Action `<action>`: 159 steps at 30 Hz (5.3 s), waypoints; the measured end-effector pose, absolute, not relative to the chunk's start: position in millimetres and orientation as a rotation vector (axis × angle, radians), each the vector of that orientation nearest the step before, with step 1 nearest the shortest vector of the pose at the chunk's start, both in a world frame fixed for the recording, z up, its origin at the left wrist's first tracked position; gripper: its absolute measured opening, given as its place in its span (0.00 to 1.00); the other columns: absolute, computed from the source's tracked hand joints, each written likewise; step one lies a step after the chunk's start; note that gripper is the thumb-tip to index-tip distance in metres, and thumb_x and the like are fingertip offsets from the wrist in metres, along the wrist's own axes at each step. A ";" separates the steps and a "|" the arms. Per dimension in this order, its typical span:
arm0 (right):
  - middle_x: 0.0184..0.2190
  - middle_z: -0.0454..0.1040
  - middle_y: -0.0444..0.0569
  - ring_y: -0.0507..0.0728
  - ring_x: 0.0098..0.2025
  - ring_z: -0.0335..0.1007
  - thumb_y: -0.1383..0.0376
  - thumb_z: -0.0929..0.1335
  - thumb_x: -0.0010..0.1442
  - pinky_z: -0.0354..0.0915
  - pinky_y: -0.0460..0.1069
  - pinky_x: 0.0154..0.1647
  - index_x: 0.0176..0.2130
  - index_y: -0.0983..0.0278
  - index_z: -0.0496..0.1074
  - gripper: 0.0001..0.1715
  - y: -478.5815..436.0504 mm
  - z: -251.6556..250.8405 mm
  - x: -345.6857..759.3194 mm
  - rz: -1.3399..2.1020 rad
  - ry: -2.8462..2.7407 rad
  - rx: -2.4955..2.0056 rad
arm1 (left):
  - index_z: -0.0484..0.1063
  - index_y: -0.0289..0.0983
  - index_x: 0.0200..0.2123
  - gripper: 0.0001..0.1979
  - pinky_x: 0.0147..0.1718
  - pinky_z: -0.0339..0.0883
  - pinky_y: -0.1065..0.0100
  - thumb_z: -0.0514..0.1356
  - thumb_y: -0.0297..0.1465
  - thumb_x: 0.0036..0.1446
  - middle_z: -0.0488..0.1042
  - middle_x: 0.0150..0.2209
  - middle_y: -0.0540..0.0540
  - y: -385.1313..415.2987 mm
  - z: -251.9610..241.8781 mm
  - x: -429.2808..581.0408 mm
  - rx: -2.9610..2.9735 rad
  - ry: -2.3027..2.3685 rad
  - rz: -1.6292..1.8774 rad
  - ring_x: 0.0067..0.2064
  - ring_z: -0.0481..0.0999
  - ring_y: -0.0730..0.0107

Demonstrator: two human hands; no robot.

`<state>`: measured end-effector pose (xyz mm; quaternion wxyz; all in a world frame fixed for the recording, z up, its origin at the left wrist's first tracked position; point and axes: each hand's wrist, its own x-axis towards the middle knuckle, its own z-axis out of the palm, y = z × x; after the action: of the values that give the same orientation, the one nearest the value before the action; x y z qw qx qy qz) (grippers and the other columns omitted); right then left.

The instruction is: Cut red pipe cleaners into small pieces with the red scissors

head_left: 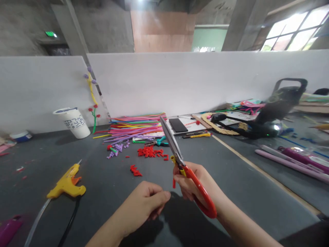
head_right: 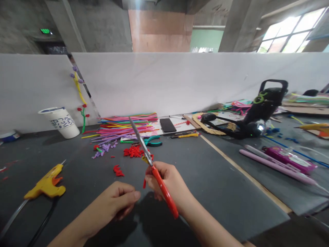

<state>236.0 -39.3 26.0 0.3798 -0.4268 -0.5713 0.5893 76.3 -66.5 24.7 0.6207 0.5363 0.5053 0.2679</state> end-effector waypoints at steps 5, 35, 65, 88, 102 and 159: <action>0.13 0.56 0.34 0.45 0.13 0.50 0.70 0.62 0.43 0.49 0.41 0.14 0.22 0.64 0.60 0.02 -41.8 26.2 234.7 1.464 -1.567 -1.203 | 0.70 0.34 0.23 0.06 0.20 0.53 0.75 0.63 0.28 0.38 0.68 0.20 0.51 -64.8 23.5 79.8 1.163 1.154 0.780 0.21 0.63 0.77; 0.18 0.64 0.40 0.52 0.20 0.59 0.50 0.64 0.49 0.49 0.44 0.21 0.28 0.61 0.61 0.17 -54.9 8.2 251.5 0.380 -2.282 -1.517 | 0.71 0.33 0.24 0.02 0.23 0.65 0.77 0.62 0.22 0.43 0.73 0.23 0.50 -62.0 29.8 67.8 0.698 0.963 1.283 0.22 0.70 0.79; 0.17 0.66 0.43 0.52 0.17 0.62 0.48 0.60 0.53 0.49 0.45 0.19 0.25 0.62 0.60 0.21 -63.1 0.9 256.6 0.112 -2.382 -1.393 | 0.73 0.34 0.25 0.07 0.23 0.64 0.77 0.58 0.19 0.43 0.72 0.22 0.51 -61.8 33.2 64.1 0.803 0.954 1.307 0.23 0.70 0.78; 0.15 0.64 0.43 0.51 0.16 0.59 0.48 0.59 0.54 0.48 0.45 0.17 0.22 0.62 0.59 0.22 -63.2 -0.6 255.5 0.092 -2.394 -1.383 | 0.74 0.34 0.25 0.04 0.23 0.62 0.79 0.60 0.21 0.45 0.72 0.22 0.51 -61.0 36.4 60.0 0.843 0.939 1.260 0.22 0.68 0.81; 0.15 0.58 0.37 0.46 0.16 0.53 0.63 0.62 0.50 0.53 0.41 0.16 0.25 0.64 0.62 0.07 -51.5 18.9 244.1 1.228 -1.756 -1.305 | 0.70 0.32 0.22 0.02 0.18 0.58 0.77 0.61 0.23 0.42 0.70 0.18 0.50 -65.4 35.3 71.7 0.814 0.972 0.988 0.19 0.66 0.80; 0.18 0.64 0.42 0.51 0.19 0.59 0.53 0.62 0.52 0.50 0.44 0.21 0.27 0.62 0.60 0.15 -63.4 1.2 252.5 0.223 -2.331 -1.366 | 0.72 0.34 0.26 0.03 0.21 0.61 0.78 0.61 0.23 0.43 0.71 0.23 0.51 -62.0 32.8 68.2 0.750 0.853 1.384 0.22 0.67 0.80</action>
<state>252.5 -63.4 1.2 0.2138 -0.4923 -0.8399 0.0805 68.2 -62.0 32.8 0.6255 0.3268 0.3718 0.6032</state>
